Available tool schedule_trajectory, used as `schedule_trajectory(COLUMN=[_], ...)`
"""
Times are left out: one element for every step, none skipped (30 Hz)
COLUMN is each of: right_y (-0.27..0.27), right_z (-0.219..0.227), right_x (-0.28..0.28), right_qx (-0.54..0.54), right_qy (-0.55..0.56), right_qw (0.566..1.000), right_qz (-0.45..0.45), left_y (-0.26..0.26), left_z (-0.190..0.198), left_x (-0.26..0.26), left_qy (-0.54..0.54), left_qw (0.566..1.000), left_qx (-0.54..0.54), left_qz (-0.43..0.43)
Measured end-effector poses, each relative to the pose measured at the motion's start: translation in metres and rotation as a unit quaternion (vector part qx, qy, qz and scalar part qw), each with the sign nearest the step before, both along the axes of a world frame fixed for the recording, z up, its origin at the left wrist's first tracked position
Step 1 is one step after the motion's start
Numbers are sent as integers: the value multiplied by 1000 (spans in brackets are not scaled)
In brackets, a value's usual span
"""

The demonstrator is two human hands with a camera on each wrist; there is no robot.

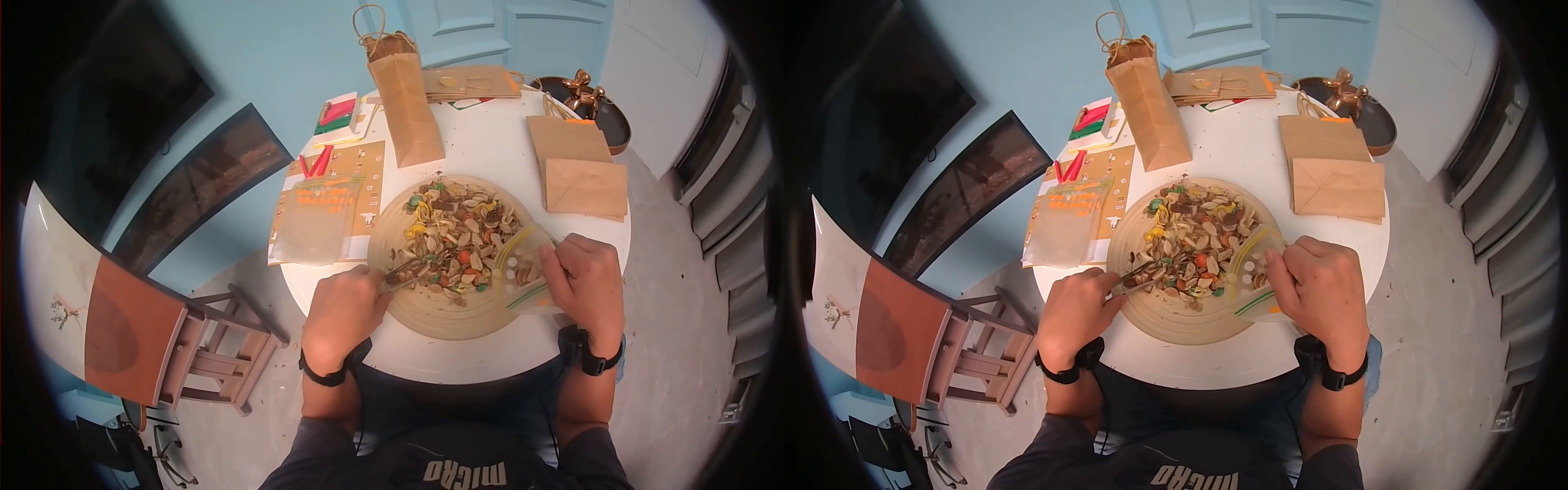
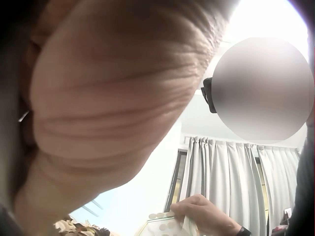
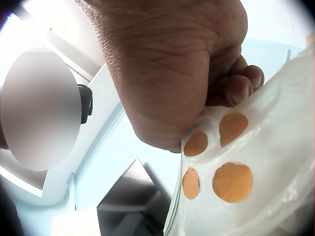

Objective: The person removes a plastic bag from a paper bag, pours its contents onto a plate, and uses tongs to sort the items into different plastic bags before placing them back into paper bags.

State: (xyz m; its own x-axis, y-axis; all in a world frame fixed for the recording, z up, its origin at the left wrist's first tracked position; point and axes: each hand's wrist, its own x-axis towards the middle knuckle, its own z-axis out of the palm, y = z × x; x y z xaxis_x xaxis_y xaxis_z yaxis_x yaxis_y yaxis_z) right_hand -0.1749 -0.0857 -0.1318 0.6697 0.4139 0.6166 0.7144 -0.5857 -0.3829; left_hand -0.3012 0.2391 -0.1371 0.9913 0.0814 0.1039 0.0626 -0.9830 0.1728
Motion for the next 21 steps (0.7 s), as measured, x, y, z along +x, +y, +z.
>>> schedule_trajectory(right_y=[0, 0, 0, 0, 0, 0, 1, 0, 0, -1, -2, -4, -9, -13, -17, -22, -24, -25, -23, -21, -17], right_z=[0, 0, 0, 1, 1, 1, 1, 1, 1, 1, 2, 3, 4, 7, 13, 21, 26, 26, 23, 20, 15], right_x=[0, 0, 0, 0, 0, -1, -1, -1, -1, -1, -2, -3, -5, -8, -13, -19, -24, -24, -22, -19, -15], right_qx=[2, 4, 2, 1, -1, 0, 0, 1, 1, 2, 2, 5, 7, 8, 22, 35, 48, 39, 30, 22, 12], right_qy=[-1, -1, -1, 0, 0, 2, 3, 4, 8, 11, 15, 23, 32, 40, 45, 50, 55, 42, 30, 17, 19], right_qw=[1000, 1000, 1000, 1000, 1000, 1000, 1000, 1000, 1000, 1000, 1000, 1000, 999, 999, 999, 998, 997, 998, 999, 1000, 1000], right_qz=[2, 3, 5, 7, 9, 10, 12, 13, 14, 14, 15, 14, 12, 9, 2, -6, -15, -7, 1, 11, 18], left_y=[-2, -3, -4, -6, -7, -8, -8, -8, -8, -8, -9, -9, -9, -10, -11, -12, -16, -21, -25, -29, -34], left_z=[0, 0, 1, 2, 3, 3, 4, 4, 4, 5, 6, 7, 8, 9, 12, 16, 19, 21, 23, 24, 25], left_x=[1, 2, 2, 3, 3, 4, 4, 4, 5, 5, 5, 6, 6, 6, 7, 7, 8, 9, 10, 10, 11], left_qy=[-3, -6, -6, -6, -5, -6, -7, -8, -7, -6, -6, -16, -26, -37, -49, -61, -72, -80, -88, -96, -100], left_qw=[1000, 1000, 1000, 1000, 1000, 1000, 1000, 1000, 1000, 1000, 1000, 1000, 1000, 999, 998, 996, 994, 992, 989, 985, 982], left_qx=[0, 0, 5, 10, 15, 15, 15, 15, 15, 15, 14, 7, -1, -10, -29, -48, -69, -89, -109, -128, -142], left_qz=[-2, -4, 0, 3, 6, 5, 4, 3, 2, 1, 0, -6, -13, -20, -28, -37, -46, -51, -54, -56, -74])
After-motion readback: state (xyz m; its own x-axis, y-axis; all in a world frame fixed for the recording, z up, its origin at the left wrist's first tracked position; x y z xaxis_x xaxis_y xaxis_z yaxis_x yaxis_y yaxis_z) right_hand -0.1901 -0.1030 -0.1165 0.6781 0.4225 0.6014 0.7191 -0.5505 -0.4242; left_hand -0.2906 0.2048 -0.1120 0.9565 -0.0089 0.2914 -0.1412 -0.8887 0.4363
